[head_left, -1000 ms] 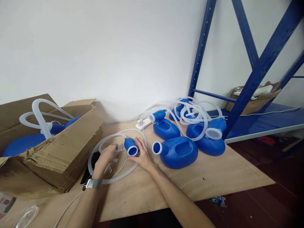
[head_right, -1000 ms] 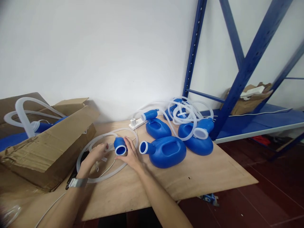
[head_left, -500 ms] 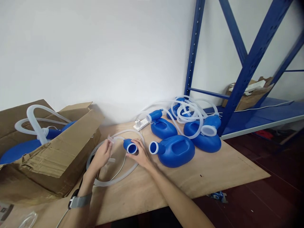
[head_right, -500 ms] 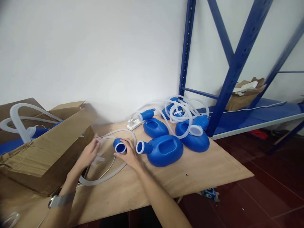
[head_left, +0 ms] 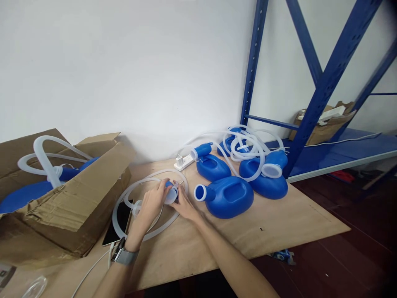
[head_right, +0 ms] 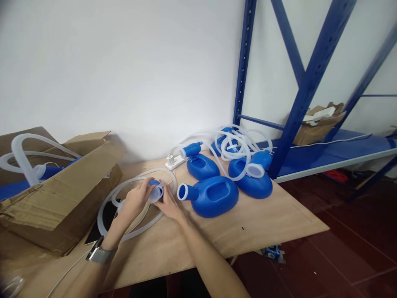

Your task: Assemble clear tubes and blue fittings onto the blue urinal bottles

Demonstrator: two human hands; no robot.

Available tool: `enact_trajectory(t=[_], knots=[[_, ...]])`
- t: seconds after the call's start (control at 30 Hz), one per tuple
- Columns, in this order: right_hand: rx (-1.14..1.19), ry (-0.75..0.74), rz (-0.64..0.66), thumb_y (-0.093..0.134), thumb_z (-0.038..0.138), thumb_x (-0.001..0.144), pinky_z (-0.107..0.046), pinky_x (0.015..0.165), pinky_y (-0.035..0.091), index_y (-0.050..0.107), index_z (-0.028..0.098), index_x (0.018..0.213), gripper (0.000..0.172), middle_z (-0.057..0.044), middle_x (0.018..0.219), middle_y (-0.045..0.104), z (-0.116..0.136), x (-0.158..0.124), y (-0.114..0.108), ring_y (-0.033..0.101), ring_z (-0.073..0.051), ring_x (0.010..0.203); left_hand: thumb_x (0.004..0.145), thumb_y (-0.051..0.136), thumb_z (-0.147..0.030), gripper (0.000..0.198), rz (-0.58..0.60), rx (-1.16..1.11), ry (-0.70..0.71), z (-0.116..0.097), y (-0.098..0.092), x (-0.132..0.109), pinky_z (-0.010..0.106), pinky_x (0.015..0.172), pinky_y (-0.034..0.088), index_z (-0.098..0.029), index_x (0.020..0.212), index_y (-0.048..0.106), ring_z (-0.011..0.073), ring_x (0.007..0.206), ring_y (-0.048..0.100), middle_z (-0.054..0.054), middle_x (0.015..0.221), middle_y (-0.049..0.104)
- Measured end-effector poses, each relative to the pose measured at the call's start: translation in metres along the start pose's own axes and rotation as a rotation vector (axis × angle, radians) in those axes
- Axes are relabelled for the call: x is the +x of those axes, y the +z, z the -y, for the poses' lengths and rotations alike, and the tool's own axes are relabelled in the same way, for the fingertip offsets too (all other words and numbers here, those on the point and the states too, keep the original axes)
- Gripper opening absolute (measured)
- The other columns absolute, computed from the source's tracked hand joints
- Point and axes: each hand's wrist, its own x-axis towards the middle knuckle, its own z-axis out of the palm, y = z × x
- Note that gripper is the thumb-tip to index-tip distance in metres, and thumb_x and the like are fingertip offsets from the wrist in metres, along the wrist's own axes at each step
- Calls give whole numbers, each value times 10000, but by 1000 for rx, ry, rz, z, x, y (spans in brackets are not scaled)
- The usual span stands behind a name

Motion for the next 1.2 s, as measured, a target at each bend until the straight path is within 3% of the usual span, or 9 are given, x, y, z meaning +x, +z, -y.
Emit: enact_trajectory(t=[0.17,0.27,0.37,0.47,0.6,0.77,0.93,1.07,1.2], knots=[[245,89,41,746,320,848,-484,1220,343,631,270,1413,579,-91,1349,580,9,-3,-3,505,-304,1372,1072,406,-336,291,-49,45,63,2,6,-3,293,654,458,-236,1137,672,260,907,685,103,1078,685],[322,149,-9,651,449,938,-428,1166,400,666,287,1379,470,-85,1311,570,7,-1,1,539,-280,1319,1058,459,-397,295,-87,13,114,7,8,-3,297,674,490,-240,1138,696,267,968,666,104,1094,657],[405,207,-67,615,581,945,-413,1111,444,626,293,1422,557,-80,1310,584,2,5,8,577,-274,1256,1061,446,-420,342,-141,-66,161,15,9,0,346,830,543,-233,1197,698,273,1064,660,112,1142,663],[473,250,-90,674,629,890,-415,1027,493,589,277,1454,670,-66,1172,649,-3,10,12,640,-256,1080,1083,379,-384,387,-182,-157,191,25,8,4,362,945,541,-214,1217,700,248,1089,679,112,1170,692],[540,276,-87,769,593,827,-382,955,511,553,289,1489,759,-29,1010,673,1,9,12,647,-230,972,1083,393,-389,389,-206,-211,193,33,6,3,338,866,547,-215,1079,741,231,951,709,87,1040,740],[620,313,-72,759,620,821,-382,977,502,704,265,1298,597,-43,1060,717,6,8,13,667,-242,1019,1045,490,-447,351,-210,-214,180,34,6,0,363,864,524,-228,1017,763,262,940,692,88,1006,737],[658,356,-156,799,561,801,-389,922,517,585,248,1417,723,-18,906,712,3,10,15,681,-226,909,1042,493,-460,361,-201,-264,157,29,9,2,382,891,529,-222,1015,764,267,964,696,91,1024,736],[671,354,-223,782,493,836,-378,916,514,413,275,1552,835,14,853,696,7,8,12,670,-203,855,1005,564,-485,392,-172,-337,168,27,14,0,404,1018,522,-219,1265,685,280,1186,674,113,1270,717],[659,333,-213,812,441,814,-370,885,520,408,298,1563,863,54,735,648,13,7,7,642,-189,760,909,699,-530,771,-123,-469,138,32,24,-7,479,1158,443,-199,1550,426,324,1399,556,169,1524,571]])
